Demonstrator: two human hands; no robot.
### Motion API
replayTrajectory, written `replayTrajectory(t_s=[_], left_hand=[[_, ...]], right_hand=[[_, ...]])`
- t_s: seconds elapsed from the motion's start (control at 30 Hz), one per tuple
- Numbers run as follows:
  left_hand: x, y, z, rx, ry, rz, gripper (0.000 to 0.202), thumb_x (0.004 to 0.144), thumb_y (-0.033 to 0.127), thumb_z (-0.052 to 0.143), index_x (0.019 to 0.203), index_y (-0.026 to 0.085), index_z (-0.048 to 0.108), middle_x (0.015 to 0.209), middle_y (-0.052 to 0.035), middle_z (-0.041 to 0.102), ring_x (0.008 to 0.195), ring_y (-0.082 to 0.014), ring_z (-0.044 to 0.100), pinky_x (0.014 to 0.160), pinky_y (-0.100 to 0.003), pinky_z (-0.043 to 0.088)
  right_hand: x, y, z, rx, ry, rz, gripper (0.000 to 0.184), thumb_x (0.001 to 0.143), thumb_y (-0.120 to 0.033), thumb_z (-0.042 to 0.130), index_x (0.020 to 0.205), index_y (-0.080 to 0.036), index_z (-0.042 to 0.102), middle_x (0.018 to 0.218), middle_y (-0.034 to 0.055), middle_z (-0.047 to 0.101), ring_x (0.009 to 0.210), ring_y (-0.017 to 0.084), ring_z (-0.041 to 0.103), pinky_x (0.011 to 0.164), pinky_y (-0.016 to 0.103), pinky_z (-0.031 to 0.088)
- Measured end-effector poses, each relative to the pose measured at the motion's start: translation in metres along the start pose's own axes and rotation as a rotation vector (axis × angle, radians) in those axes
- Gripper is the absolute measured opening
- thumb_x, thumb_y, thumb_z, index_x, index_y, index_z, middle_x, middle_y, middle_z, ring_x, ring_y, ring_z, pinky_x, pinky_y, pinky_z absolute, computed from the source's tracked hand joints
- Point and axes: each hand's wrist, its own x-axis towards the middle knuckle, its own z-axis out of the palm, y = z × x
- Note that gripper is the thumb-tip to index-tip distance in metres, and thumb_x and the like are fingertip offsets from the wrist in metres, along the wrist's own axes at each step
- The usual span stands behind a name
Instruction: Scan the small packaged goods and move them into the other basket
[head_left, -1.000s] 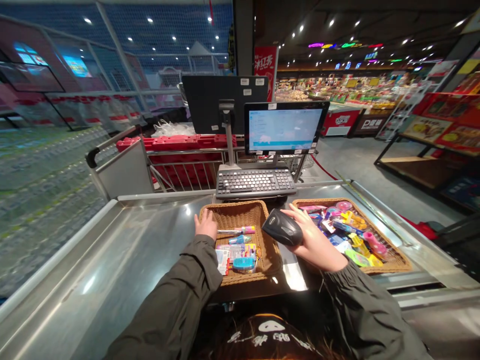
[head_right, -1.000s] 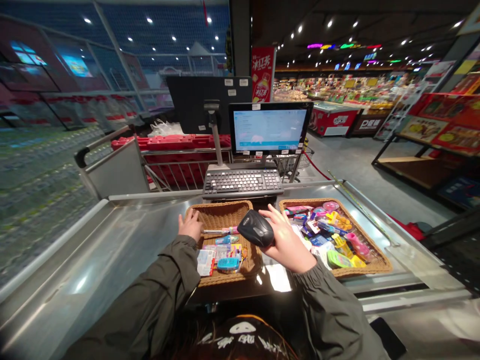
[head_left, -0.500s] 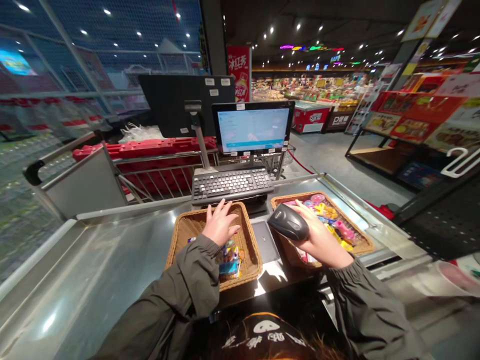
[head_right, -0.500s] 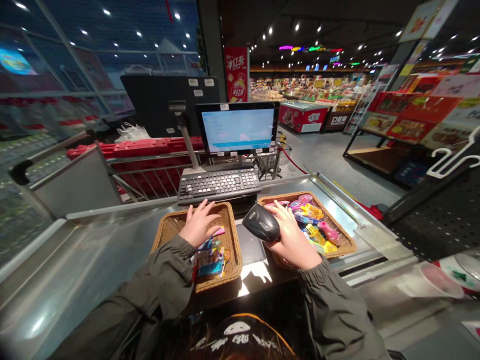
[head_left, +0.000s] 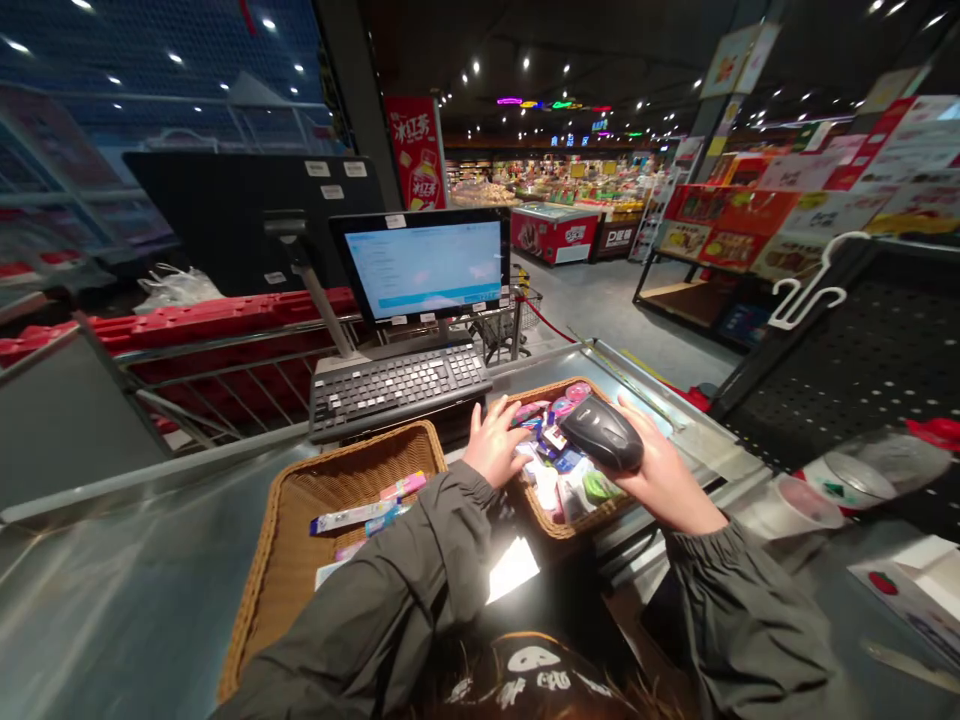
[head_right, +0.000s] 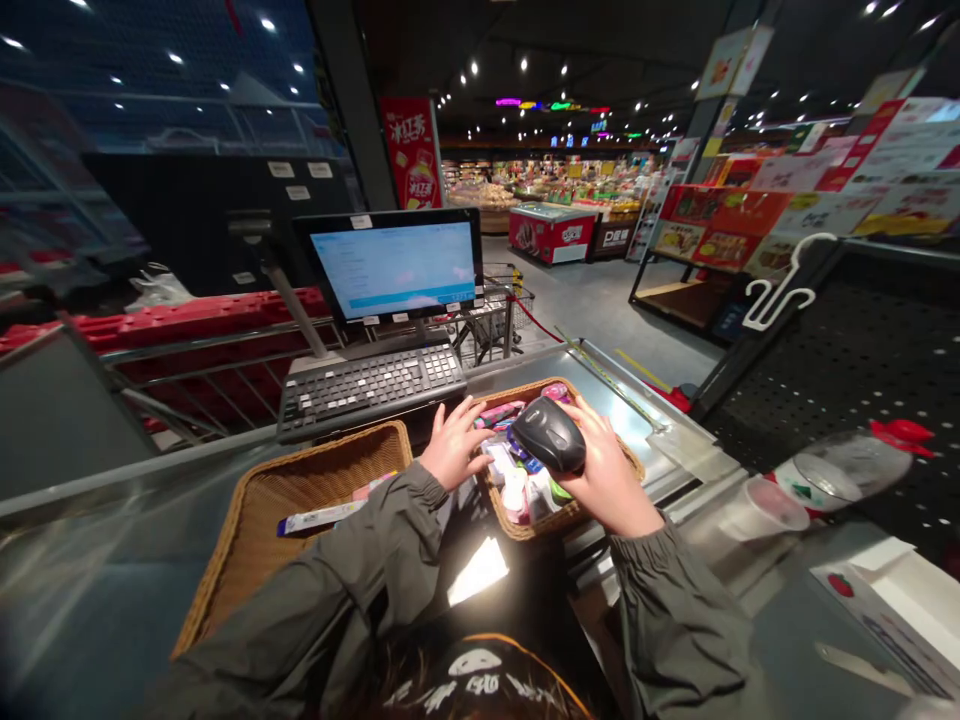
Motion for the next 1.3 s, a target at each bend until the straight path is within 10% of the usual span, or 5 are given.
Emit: replayTrajectory(t_s=[0.43, 0.67, 0.97, 1.3], left_hand=[[0.084, 0.045, 0.083, 0.093, 0.017, 0.173, 0.033, 0.082, 0.02, 0.064, 0.115, 0.022, 0.064, 0.156, -0.0138, 0.033, 0.145, -0.0311, 0.026, 0.113, -0.07, 0.014], [0.105, 0.05, 0.11, 0.087, 0.039, 0.202, 0.018, 0.089, 0.018, 0.053, 0.082, 0.018, 0.07, 0.154, -0.0098, 0.038, 0.145, -0.0269, 0.027, 0.117, -0.066, 0.007], [0.108, 0.048, 0.093, 0.065, 0.01, 0.185, 0.014, 0.086, 0.019, 0.057, 0.088, 0.021, 0.071, 0.154, -0.0071, 0.039, 0.144, -0.0275, 0.028, 0.115, -0.068, 0.006], [0.085, 0.033, 0.027, 0.079, 0.125, 0.116, 0.015, 0.085, 0.025, 0.064, 0.098, 0.026, 0.071, 0.154, -0.0087, 0.038, 0.145, -0.0319, 0.027, 0.112, -0.071, 0.008]], right_hand=[[-0.016, 0.05, -0.025, 0.012, 0.045, 0.132, 0.059, 0.081, -0.036, 0.064, 0.135, -0.021, 0.045, 0.142, 0.0153, 0.05, 0.142, 0.036, 0.032, 0.115, 0.059, 0.026], [-0.021, 0.072, -0.03, 0.031, 0.052, 0.164, 0.061, 0.081, -0.035, 0.065, 0.136, -0.02, 0.044, 0.142, 0.0154, 0.049, 0.142, 0.035, 0.033, 0.116, 0.059, 0.026], [-0.021, 0.077, -0.029, 0.037, 0.056, 0.192, 0.061, 0.081, -0.037, 0.065, 0.135, -0.019, 0.044, 0.141, 0.0165, 0.05, 0.142, 0.035, 0.034, 0.115, 0.06, 0.027], [-0.013, 0.063, -0.025, 0.022, 0.064, 0.128, 0.062, 0.08, -0.036, 0.064, 0.136, -0.019, 0.045, 0.14, 0.0158, 0.051, 0.142, 0.036, 0.033, 0.113, 0.057, 0.032]])
